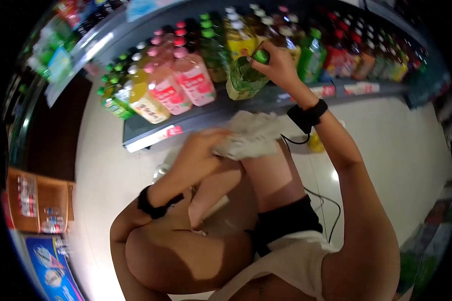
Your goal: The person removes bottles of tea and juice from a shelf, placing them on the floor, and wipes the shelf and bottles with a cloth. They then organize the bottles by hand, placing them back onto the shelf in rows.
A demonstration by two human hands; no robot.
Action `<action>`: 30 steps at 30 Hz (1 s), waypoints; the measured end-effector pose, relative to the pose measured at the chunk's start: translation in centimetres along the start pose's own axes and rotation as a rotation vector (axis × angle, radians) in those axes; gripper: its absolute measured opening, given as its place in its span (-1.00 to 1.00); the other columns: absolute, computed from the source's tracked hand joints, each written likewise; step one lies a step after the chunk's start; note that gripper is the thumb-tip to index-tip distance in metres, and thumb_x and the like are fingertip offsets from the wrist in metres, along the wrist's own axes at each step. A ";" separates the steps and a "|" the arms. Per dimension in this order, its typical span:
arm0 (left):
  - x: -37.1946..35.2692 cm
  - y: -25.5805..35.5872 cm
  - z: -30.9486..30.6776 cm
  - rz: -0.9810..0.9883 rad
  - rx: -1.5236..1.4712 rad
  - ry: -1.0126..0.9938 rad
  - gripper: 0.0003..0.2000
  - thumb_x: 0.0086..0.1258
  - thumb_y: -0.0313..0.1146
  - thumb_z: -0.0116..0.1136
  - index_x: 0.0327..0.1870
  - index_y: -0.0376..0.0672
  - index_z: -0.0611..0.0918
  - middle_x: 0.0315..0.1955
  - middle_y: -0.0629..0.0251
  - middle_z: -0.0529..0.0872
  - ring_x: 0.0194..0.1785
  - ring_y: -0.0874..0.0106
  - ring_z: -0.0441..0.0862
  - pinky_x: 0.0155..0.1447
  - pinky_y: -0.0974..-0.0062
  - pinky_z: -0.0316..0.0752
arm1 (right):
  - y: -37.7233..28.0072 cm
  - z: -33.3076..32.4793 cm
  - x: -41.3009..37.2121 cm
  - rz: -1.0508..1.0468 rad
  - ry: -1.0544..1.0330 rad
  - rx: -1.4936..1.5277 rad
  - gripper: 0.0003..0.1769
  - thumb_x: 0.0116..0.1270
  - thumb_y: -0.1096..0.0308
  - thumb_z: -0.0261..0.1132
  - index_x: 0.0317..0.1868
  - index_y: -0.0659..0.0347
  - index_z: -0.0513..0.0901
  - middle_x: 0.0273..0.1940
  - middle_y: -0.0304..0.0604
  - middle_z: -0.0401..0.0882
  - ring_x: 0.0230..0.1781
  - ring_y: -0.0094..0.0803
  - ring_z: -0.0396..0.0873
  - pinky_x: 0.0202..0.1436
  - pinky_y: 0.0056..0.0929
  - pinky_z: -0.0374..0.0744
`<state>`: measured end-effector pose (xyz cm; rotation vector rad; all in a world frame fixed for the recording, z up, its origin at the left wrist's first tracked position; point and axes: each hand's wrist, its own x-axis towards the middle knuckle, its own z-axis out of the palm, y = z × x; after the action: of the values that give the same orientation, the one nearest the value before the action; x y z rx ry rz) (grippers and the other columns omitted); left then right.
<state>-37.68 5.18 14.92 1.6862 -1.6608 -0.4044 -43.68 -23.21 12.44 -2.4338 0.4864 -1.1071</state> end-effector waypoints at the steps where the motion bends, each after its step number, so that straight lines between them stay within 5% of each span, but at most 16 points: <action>1: -0.1 -0.1 -0.4 -0.003 -0.042 0.020 -0.61 -0.05 -0.61 0.13 -0.09 -0.27 0.59 -0.16 0.09 0.63 -0.07 0.18 0.58 0.04 0.37 0.43 | 0.4 -1.4 -1.7 -0.073 0.082 0.049 -0.64 0.03 0.19 0.41 -0.29 0.23 0.51 -0.53 -0.04 0.53 -0.54 -0.15 0.52 -0.48 -0.34 0.45; 6: -0.2 1.1 -2.0 -0.141 -0.061 0.091 -0.66 0.00 -0.67 0.06 -0.11 -0.36 0.56 -0.20 0.13 0.63 -0.12 0.32 0.58 0.04 0.52 0.40 | 1.5 -9.3 -9.2 0.169 0.224 0.067 -0.72 0.03 0.33 0.36 -0.27 0.25 0.51 -0.48 -0.19 0.53 -0.45 -0.57 0.47 -0.35 -0.52 0.48; 12: -0.2 1.1 -1.9 -0.180 -0.068 0.032 -0.66 -0.03 -0.67 0.00 -0.15 -0.36 0.57 -0.20 0.07 0.63 -0.11 0.19 0.58 0.02 0.48 0.42 | 2.6 -17.2 -15.9 0.428 0.213 0.033 -0.81 0.04 0.42 0.27 -0.39 0.32 0.45 -0.50 -0.27 0.45 -0.43 -0.63 0.38 -0.31 -0.61 0.43; 20: -0.3 1.6 -1.5 -0.187 -0.054 -0.016 -0.66 -0.04 -0.67 0.02 -0.15 -0.37 0.57 -0.23 0.09 0.62 -0.13 0.24 0.58 0.02 0.49 0.40 | -0.5 -20.7 -19.6 0.496 -0.012 -0.114 -0.80 -0.01 0.41 0.25 -0.40 0.31 0.44 -0.51 -0.20 0.42 -0.49 -0.56 0.37 -0.34 -0.56 0.44; 30: -0.6 1.4 -2.1 -0.227 -0.027 -0.054 -0.68 -0.03 -0.63 0.05 -0.17 -0.38 0.55 -0.27 0.09 0.60 -0.18 0.22 0.57 -0.03 0.50 0.41 | 9.9 -16.3 -28.4 0.539 0.076 -0.236 -0.72 0.01 0.33 0.32 -0.34 0.31 0.47 -0.50 -0.02 0.53 -0.52 -0.12 0.50 -0.33 -0.38 0.50</action>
<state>-37.39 6.48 17.11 1.8649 -1.4986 -0.5834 -75.28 -21.92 -0.68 -2.2384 1.2708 -0.9442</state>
